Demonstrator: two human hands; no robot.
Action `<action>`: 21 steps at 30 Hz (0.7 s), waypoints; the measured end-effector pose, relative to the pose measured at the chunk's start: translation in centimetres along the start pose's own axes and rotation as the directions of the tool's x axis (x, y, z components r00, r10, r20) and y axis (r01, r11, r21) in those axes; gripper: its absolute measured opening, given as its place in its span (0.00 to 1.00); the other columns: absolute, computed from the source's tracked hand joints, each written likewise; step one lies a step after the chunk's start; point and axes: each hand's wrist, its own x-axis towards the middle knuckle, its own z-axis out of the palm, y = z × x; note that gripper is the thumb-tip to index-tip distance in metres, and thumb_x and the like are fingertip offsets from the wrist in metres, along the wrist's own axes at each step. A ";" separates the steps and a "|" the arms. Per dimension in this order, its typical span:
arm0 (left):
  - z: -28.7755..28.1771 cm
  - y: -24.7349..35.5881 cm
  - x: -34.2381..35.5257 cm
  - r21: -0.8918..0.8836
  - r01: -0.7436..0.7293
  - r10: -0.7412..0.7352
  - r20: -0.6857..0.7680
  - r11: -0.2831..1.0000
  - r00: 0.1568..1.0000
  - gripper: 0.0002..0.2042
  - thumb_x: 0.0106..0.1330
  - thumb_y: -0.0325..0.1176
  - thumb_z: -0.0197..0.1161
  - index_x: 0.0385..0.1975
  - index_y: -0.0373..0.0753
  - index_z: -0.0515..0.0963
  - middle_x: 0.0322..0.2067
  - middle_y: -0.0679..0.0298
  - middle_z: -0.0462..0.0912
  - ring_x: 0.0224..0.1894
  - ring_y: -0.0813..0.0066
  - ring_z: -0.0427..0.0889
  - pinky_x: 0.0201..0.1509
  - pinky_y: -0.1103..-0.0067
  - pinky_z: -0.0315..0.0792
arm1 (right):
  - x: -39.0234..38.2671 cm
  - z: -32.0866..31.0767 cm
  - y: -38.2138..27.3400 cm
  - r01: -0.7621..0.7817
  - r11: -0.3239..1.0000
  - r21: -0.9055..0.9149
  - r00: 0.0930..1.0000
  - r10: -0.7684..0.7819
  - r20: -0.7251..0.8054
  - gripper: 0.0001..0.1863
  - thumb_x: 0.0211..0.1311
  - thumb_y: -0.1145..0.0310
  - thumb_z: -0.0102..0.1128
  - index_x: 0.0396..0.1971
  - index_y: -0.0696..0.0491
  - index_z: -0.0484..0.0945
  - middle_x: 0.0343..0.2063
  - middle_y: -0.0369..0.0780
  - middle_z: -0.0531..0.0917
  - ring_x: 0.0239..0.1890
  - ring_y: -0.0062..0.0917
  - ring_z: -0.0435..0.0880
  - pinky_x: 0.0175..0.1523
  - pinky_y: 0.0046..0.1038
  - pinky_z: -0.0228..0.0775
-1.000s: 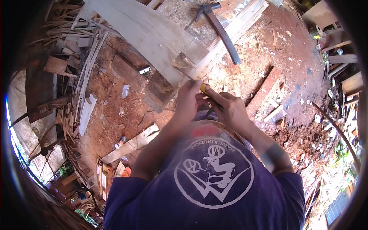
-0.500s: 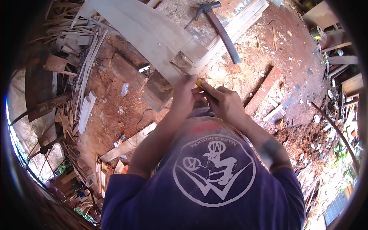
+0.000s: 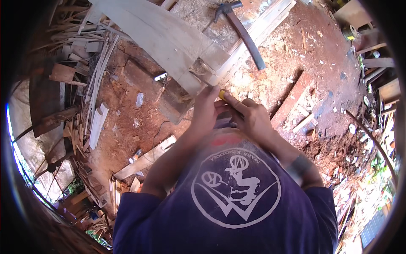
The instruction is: The person uses a hammer and a chisel to carve out a notch in a wood plank, striking the chisel to remove wood chips and then clearing the debris by hand.
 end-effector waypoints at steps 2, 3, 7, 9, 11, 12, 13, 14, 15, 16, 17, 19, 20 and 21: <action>-0.5 -0.3 0.6 -0.026 -0.018 0.018 -0.008 1.000 1.000 0.12 0.78 0.38 0.54 0.49 0.35 0.74 0.40 0.59 0.81 0.39 0.67 0.86 0.38 0.73 0.84 | 0.1 0.6 0.1 -0.016 1.000 -0.021 1.000 0.016 0.012 0.27 0.62 0.69 0.68 0.63 0.43 0.79 0.25 0.45 0.82 0.22 0.39 0.83 0.29 0.39 0.76; -0.6 -0.5 0.8 -0.060 -0.032 0.031 -0.018 0.998 0.999 0.12 0.78 0.38 0.54 0.48 0.35 0.74 0.40 0.59 0.81 0.40 0.67 0.86 0.38 0.73 0.84 | 0.1 0.8 0.0 -0.033 0.998 -0.048 0.999 0.034 0.032 0.27 0.63 0.70 0.67 0.64 0.44 0.79 0.25 0.45 0.82 0.23 0.40 0.83 0.30 0.39 0.77; -0.5 -0.2 0.9 0.031 -0.004 0.005 -0.032 0.999 0.999 0.12 0.78 0.38 0.55 0.48 0.35 0.74 0.38 0.60 0.81 0.39 0.67 0.87 0.37 0.74 0.85 | -0.3 0.9 -0.9 -0.098 0.990 0.104 0.995 0.097 0.012 0.28 0.63 0.72 0.66 0.64 0.46 0.78 0.27 0.46 0.84 0.27 0.40 0.86 0.33 0.37 0.78; -0.2 -0.6 1.7 0.297 -0.002 -0.015 0.053 0.955 0.998 0.13 0.77 0.40 0.56 0.47 0.34 0.74 0.37 0.59 0.81 0.37 0.67 0.87 0.37 0.74 0.85 | -1.4 1.2 -1.1 -0.187 0.954 0.234 0.973 0.213 -0.092 0.28 0.62 0.75 0.65 0.64 0.49 0.78 0.31 0.48 0.86 0.31 0.40 0.88 0.37 0.36 0.79; 0.3 -1.1 0.9 0.206 -0.008 -0.004 0.058 0.978 0.998 0.14 0.77 0.40 0.57 0.46 0.34 0.73 0.38 0.59 0.81 0.36 0.67 0.87 0.36 0.74 0.85 | -1.5 -0.1 -0.9 -0.173 0.969 0.177 0.982 0.183 -0.042 0.28 0.62 0.76 0.65 0.64 0.50 0.78 0.32 0.48 0.86 0.32 0.40 0.88 0.38 0.35 0.79; 0.7 -0.9 0.2 0.118 -0.012 0.005 0.063 0.993 0.998 0.14 0.77 0.41 0.58 0.46 0.34 0.73 0.38 0.58 0.81 0.35 0.67 0.87 0.36 0.74 0.85 | -1.6 -0.6 -0.8 -0.159 0.980 0.122 0.987 0.159 0.008 0.27 0.62 0.77 0.65 0.64 0.51 0.78 0.34 0.48 0.86 0.33 0.39 0.88 0.39 0.35 0.80; 1.0 -0.5 -0.8 0.179 -0.003 -0.004 0.038 0.984 0.999 0.15 0.77 0.41 0.57 0.45 0.33 0.73 0.39 0.57 0.81 0.35 0.66 0.87 0.36 0.74 0.86 | -1.9 -0.8 -0.4 -0.165 0.978 0.125 0.986 0.165 0.006 0.27 0.62 0.77 0.65 0.64 0.51 0.78 0.34 0.48 0.86 0.33 0.39 0.88 0.39 0.35 0.80; 0.6 -0.8 -1.4 0.185 0.001 -0.008 0.036 0.983 0.999 0.15 0.77 0.41 0.57 0.45 0.33 0.73 0.39 0.57 0.81 0.35 0.66 0.87 0.36 0.74 0.86 | -2.3 -1.0 -0.3 -0.128 0.985 0.114 0.991 0.124 0.040 0.27 0.62 0.77 0.65 0.64 0.51 0.78 0.33 0.48 0.86 0.31 0.39 0.88 0.40 0.35 0.80; -0.2 -1.4 -1.7 0.160 0.022 -0.027 0.028 0.987 0.999 0.14 0.78 0.41 0.56 0.45 0.33 0.73 0.39 0.57 0.81 0.36 0.66 0.87 0.36 0.74 0.86 | -2.6 -0.9 -0.3 -0.090 0.990 0.105 0.994 0.082 0.074 0.27 0.62 0.77 0.65 0.63 0.51 0.78 0.33 0.47 0.86 0.30 0.39 0.87 0.40 0.35 0.80; -0.8 -1.8 -1.8 0.135 0.043 -0.046 0.019 0.990 0.999 0.14 0.78 0.41 0.55 0.46 0.33 0.73 0.39 0.57 0.81 0.36 0.66 0.87 0.36 0.73 0.86 | -2.7 -0.5 -0.4 -0.094 0.989 0.111 0.994 0.086 0.073 0.27 0.62 0.77 0.65 0.63 0.51 0.78 0.33 0.47 0.86 0.30 0.39 0.87 0.40 0.35 0.80; -1.0 -1.9 -1.6 0.137 0.040 -0.043 0.021 0.990 0.999 0.14 0.78 0.41 0.55 0.46 0.33 0.73 0.39 0.57 0.81 0.36 0.66 0.87 0.36 0.73 0.86 | -2.6 -0.1 -0.4 -0.078 0.985 0.154 0.997 0.072 0.038 0.27 0.62 0.77 0.65 0.63 0.52 0.78 0.32 0.46 0.85 0.29 0.38 0.86 0.39 0.36 0.79; -1.3 -1.7 -0.7 0.084 -0.005 0.004 0.011 0.996 1.000 0.13 0.78 0.39 0.55 0.45 0.33 0.73 0.40 0.57 0.81 0.38 0.65 0.88 0.36 0.74 0.86 | -1.7 0.5 -0.6 -0.057 0.979 0.197 0.998 0.058 -0.001 0.27 0.61 0.77 0.66 0.63 0.52 0.79 0.31 0.45 0.84 0.28 0.38 0.86 0.38 0.36 0.79; -1.5 -1.4 -0.2 0.086 0.000 -0.001 0.011 0.996 1.000 0.13 0.78 0.39 0.55 0.45 0.33 0.73 0.40 0.57 0.81 0.38 0.65 0.88 0.36 0.74 0.86 | -0.5 1.0 -1.0 -0.108 0.976 0.190 0.994 0.104 0.030 0.28 0.61 0.77 0.66 0.63 0.52 0.79 0.30 0.45 0.83 0.28 0.38 0.85 0.37 0.37 0.78; -1.8 -0.9 0.4 0.089 -0.004 0.004 0.003 0.996 1.000 0.13 0.77 0.39 0.55 0.45 0.33 0.73 0.39 0.57 0.81 0.37 0.66 0.87 0.35 0.74 0.86 | 0.0 1.3 -1.2 -0.159 0.971 0.181 0.987 0.150 0.060 0.28 0.60 0.77 0.66 0.63 0.52 0.79 0.28 0.45 0.83 0.28 0.38 0.84 0.37 0.37 0.77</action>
